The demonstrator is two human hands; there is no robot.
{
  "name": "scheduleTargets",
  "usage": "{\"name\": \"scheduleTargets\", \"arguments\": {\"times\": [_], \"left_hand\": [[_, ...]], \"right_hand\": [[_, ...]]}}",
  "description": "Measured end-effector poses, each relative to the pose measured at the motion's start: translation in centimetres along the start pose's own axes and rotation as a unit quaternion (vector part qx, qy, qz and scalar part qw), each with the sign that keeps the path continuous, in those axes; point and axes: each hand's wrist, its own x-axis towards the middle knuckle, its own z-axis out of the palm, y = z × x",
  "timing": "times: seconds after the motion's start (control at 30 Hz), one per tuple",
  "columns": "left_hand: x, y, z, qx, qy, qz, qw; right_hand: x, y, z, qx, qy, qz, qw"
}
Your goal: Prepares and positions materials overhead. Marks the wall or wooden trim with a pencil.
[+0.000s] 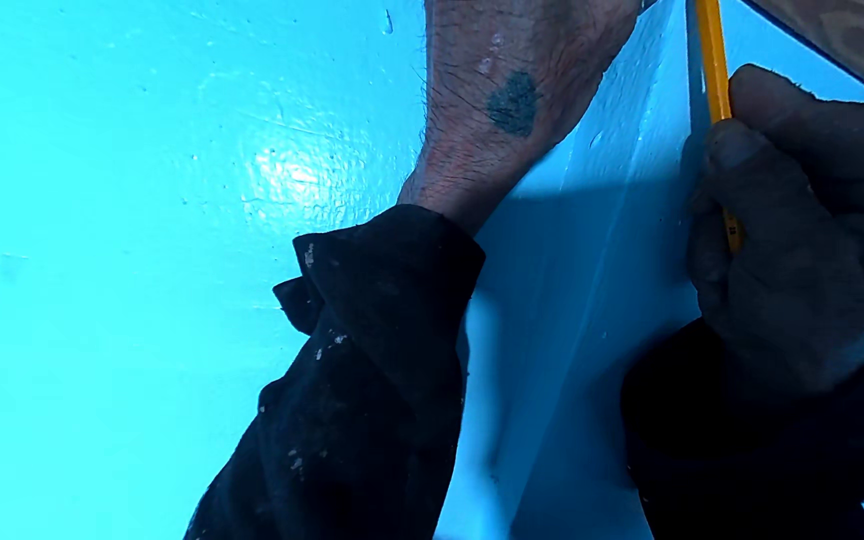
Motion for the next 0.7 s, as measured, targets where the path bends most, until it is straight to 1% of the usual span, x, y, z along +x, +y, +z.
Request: {"name": "scheduleTargets", "arguments": {"times": [0.13, 0.3, 0.57, 0.7], "left_hand": [[0.1, 0.1, 0.0, 0.014, -0.001, 0.001, 1.000], [0.1, 0.0, 0.1, -0.001, 0.004, -0.001, 1.000], [0.2, 0.3, 0.0, 0.033, 0.007, 0.002, 0.999], [0.3, 0.6, 0.0, 0.030, 0.007, -0.015, 0.999]], "right_hand": [[-0.2, 0.0, -0.3, -0.002, -0.003, -0.005, 1.000], [0.0, 0.1, -0.1, 0.000, 0.000, -0.022, 1.000], [0.6, -0.1, 0.1, 0.002, -0.012, -0.029, 0.999], [0.8, -0.1, 0.0, -0.003, -0.017, -0.040, 0.999]]}}
